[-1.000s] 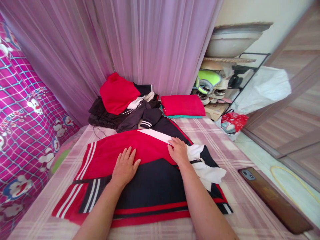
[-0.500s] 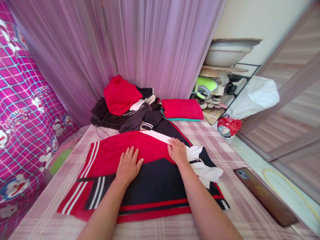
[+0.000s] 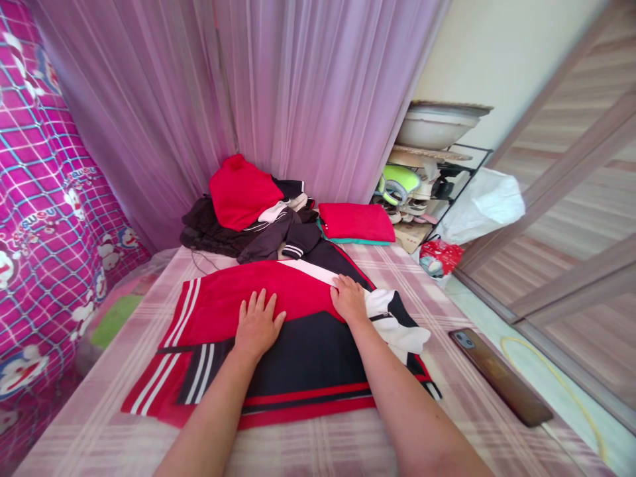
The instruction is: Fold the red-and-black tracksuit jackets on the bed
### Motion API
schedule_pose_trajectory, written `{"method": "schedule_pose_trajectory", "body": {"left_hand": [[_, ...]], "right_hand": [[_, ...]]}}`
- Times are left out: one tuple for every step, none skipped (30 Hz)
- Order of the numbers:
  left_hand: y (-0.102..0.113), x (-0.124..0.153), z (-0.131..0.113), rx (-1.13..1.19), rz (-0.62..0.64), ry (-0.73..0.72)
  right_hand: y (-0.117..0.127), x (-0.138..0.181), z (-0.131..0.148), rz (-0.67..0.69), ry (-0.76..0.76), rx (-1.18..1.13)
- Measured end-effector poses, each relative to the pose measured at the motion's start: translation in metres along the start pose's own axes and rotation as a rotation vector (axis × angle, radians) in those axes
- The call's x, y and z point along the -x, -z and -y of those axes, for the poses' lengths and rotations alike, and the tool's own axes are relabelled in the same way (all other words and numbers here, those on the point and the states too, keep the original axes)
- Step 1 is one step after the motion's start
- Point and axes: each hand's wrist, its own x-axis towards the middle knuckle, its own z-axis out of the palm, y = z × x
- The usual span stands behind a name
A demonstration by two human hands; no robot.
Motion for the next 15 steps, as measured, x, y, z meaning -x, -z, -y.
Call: {"method": "schedule_pose_trajectory", "body": {"left_hand": [[-0.0001,0.0001,0.0,0.004,0.001,0.001],[-0.0002,0.0002,0.0,0.005,0.001,0.002],[-0.0003,0.0004,-0.0001,0.004,0.004,0.005],[-0.0004,0.0006,-0.0002,0.0,0.004,0.008],[-0.0006,0.0007,-0.0003,-0.005,0.003,0.01],[-0.0007,0.0009,-0.0005,-0.01,-0.001,0.011],[-0.0007,0.001,-0.0007,-0.015,-0.004,0.012],[-0.0007,0.001,-0.0008,-0.02,-0.004,0.013],[-0.0005,0.001,-0.0009,-0.022,-0.002,0.014],[-0.0003,0.001,-0.001,-0.023,0.003,0.014],[0.0,0.0009,-0.001,-0.024,0.011,0.015],[0.0004,0.0008,-0.001,-0.024,0.018,0.014],[0.0008,0.0007,-0.001,-0.024,0.024,0.014],[0.0011,0.0006,-0.0009,-0.025,0.028,0.013],[0.0014,0.0005,-0.0009,-0.028,0.029,0.012]], "right_hand": [[0.0001,0.0001,0.0001,0.0,-0.003,-0.002],[0.0002,0.0002,0.0001,0.001,-0.005,-0.005],[0.0003,0.0002,0.0,0.001,-0.006,-0.01],[0.0003,0.0002,-0.0002,0.002,-0.006,-0.015],[0.0003,0.0002,-0.0004,0.001,-0.004,-0.02],[0.0003,0.0001,-0.0007,0.0,-0.003,-0.024],[0.0003,0.0,-0.001,0.0,-0.003,-0.028],[0.0002,-0.0001,-0.0013,0.001,-0.005,-0.031],[0.0002,-0.0002,-0.0015,0.003,-0.007,-0.034],[0.0002,-0.0003,-0.0016,0.005,-0.008,-0.035],[0.0002,-0.0004,-0.0017,0.007,-0.01,-0.037],[0.0002,-0.0005,-0.0018,0.009,-0.01,-0.039],[0.0003,-0.0006,-0.0018,0.009,-0.011,-0.04],[0.0003,-0.0006,-0.0018,0.008,-0.012,-0.042],[0.0003,-0.0007,-0.0019,0.006,-0.013,-0.043]]}}
